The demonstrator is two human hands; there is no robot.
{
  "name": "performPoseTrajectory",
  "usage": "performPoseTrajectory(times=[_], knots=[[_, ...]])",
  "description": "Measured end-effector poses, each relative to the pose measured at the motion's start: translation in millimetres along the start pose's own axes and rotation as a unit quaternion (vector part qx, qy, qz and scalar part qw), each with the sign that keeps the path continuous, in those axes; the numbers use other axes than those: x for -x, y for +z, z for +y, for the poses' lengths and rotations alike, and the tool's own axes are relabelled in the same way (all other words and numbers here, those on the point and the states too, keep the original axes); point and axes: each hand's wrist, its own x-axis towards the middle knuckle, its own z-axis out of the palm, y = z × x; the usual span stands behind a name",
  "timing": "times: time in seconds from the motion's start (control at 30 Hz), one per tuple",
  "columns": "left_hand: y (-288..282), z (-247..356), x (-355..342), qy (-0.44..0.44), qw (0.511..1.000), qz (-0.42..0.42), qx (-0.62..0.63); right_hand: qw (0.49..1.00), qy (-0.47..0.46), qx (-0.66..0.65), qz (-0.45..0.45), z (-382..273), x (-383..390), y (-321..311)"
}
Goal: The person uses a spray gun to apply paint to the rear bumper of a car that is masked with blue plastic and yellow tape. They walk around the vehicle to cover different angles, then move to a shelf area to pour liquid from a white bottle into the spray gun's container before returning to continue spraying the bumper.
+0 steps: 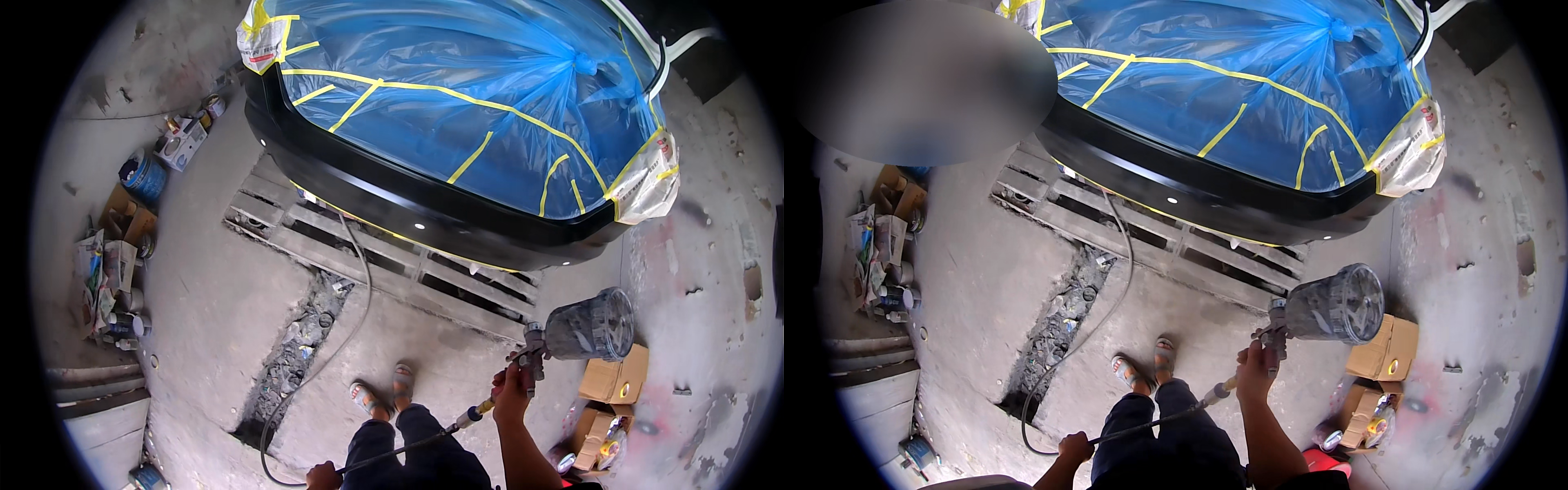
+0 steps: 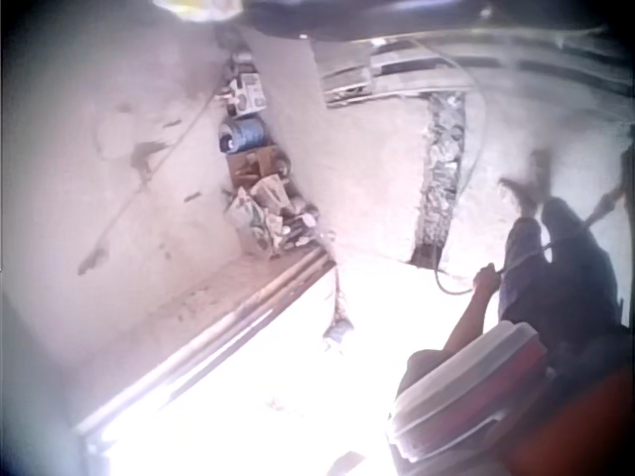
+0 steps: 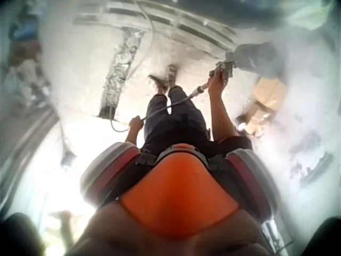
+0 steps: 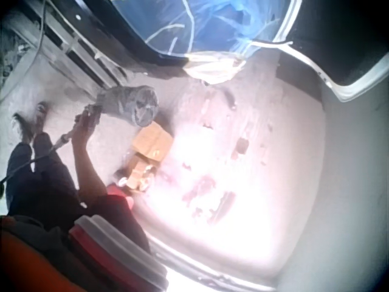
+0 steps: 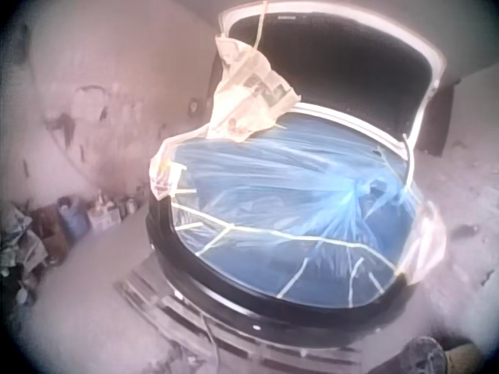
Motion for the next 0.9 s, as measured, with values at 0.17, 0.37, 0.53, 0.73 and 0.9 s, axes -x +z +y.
performPoseTrajectory(times=[0.17, 0.37, 0.53, 0.73, 0.9], knots=[[5, -11, -4, -0.012, 1.0, 0.007, -0.008, 0.996, 0.036, 0.049, -0.065, 23, -7, 26], [-25, -38, -10, -0.032, 0.998, 0.032, -0.031, 0.953, -0.048, 0.034, -0.298, 58, 30, 95], [-27, -62, -67, 0.039, 0.996, 0.025, -0.082, 0.992, -0.008, 0.102, -0.077, 98, 9, 76], [-51, -61, -139, 0.18, 0.98, 0.054, -0.065, 0.978, -0.039, -0.004, 0.203, 151, 7, 38], [-51, -124, -194, 0.152, 0.982, 0.069, -0.095, 0.99, 0.031, -0.091, 0.105, 230, 8, 123]])
